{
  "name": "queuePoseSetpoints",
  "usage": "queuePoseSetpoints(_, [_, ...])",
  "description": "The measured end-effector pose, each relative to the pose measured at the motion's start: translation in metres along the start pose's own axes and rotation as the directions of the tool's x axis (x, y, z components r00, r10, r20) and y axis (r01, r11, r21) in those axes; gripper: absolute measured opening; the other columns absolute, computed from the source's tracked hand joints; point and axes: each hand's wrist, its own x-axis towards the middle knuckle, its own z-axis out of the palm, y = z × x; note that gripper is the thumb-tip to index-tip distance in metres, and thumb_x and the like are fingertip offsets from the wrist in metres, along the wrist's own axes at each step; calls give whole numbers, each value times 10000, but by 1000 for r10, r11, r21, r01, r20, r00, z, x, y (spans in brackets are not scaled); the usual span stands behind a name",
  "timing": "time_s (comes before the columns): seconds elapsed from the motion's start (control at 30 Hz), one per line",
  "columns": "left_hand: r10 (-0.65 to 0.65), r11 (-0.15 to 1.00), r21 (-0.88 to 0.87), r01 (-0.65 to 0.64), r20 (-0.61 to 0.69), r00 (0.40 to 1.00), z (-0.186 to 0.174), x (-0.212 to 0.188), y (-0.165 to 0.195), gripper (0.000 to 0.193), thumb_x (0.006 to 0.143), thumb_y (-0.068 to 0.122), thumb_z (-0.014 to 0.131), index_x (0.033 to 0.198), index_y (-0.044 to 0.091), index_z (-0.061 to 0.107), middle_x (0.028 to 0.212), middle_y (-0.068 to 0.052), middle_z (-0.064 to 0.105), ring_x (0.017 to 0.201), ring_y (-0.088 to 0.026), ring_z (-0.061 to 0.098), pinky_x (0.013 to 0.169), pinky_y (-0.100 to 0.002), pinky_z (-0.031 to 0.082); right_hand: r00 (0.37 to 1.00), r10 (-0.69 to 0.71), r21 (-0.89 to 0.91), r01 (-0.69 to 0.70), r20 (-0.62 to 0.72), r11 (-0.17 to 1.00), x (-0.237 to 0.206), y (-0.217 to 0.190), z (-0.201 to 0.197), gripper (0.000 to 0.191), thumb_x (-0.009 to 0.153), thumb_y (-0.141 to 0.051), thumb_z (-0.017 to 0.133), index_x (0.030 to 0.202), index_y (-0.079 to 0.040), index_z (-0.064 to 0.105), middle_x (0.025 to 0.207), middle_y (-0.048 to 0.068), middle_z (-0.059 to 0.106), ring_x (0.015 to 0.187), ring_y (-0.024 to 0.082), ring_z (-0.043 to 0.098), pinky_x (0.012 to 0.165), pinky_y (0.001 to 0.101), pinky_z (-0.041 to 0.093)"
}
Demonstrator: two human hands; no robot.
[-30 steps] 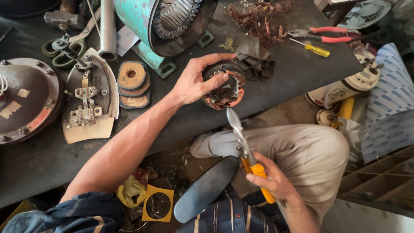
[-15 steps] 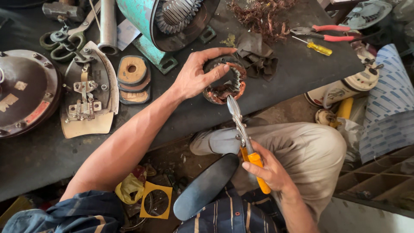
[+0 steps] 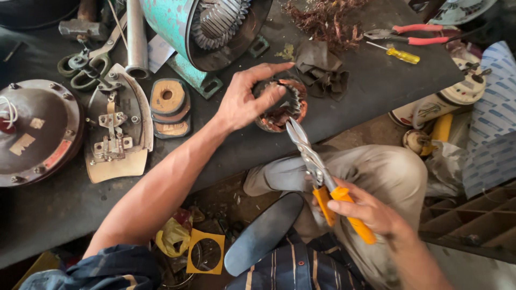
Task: The person uses a screwdriver and pliers to remove copper windings from a motor stator. They scrape and pull out the wires, then wipe the stator with a cloth.
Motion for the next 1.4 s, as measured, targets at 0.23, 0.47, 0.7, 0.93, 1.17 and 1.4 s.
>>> queuePoseSetpoints(0.23, [182, 970, 166, -181, 6, 983, 8, -7, 18, 468, 935, 244, 709, 1358, 49, 665, 1297, -181, 695, 1161, -378, 704, 996, -418, 577, 991, 131, -116, -131, -2, 985, -24, -15, -7, 583, 910, -307, 624, 1417, -34, 536, 1135, 89, 653, 1038, 181, 615, 907, 352, 510])
queuePoseSetpoints(0.47, [181, 966, 192, -174, -17, 983, 9, -6, 20, 472, 918, 232, 707, 1353, 55, 665, 1287, -176, 701, 1134, -377, 712, 991, -422, 582, 997, 27, -170, -39, -72, 985, -19, -6, 9, 579, 898, -331, 668, 1372, -26, 534, 934, 58, 639, 843, 141, 614, 725, 299, 520])
queuePoseSetpoints(0.7, [132, 988, 90, -126, -73, 989, 7, -4, 10, 436, 932, 217, 689, 1306, -8, 677, 1233, -197, 718, 1150, -328, 739, 989, -394, 582, 954, -44, -89, 18, -295, 996, 8, 25, 43, 613, 803, -271, 752, 1340, -23, 590, 809, 25, 592, 693, 127, 592, 610, 289, 511])
queuePoseSetpoints(0.93, [15, 999, 43, -11, -86, 996, 1, -1, 5, 389, 960, 228, 713, 1266, -12, 695, 1145, -183, 747, 1022, -237, 739, 931, -354, 552, 945, -180, -140, 146, -274, 979, 32, 36, 50, 540, 844, -297, 746, 1295, -21, 638, 808, -3, 586, 724, 94, 564, 643, 261, 479])
queuePoseSetpoints(1.17, [-163, 986, -56, 159, -67, 984, 2, 0, 0, 433, 1027, 300, 689, 1369, 36, 653, 1116, -92, 767, 1049, -124, 667, 976, -309, 533, 947, -155, -144, 118, -282, 983, 48, 35, 50, 400, 913, -303, 686, 1220, -48, 657, 793, 17, 621, 732, 98, 604, 640, 270, 510])
queuePoseSetpoints(1.4, [-246, 965, -101, 240, -56, 968, 0, -1, -6, 418, 1052, 316, 642, 1373, 49, 639, 1103, -50, 741, 1042, -83, 628, 956, -271, 521, 951, -163, -32, 160, -264, 987, 66, 39, 55, 407, 902, -309, 673, 1214, -48, 675, 795, 43, 666, 713, 124, 644, 611, 283, 521])
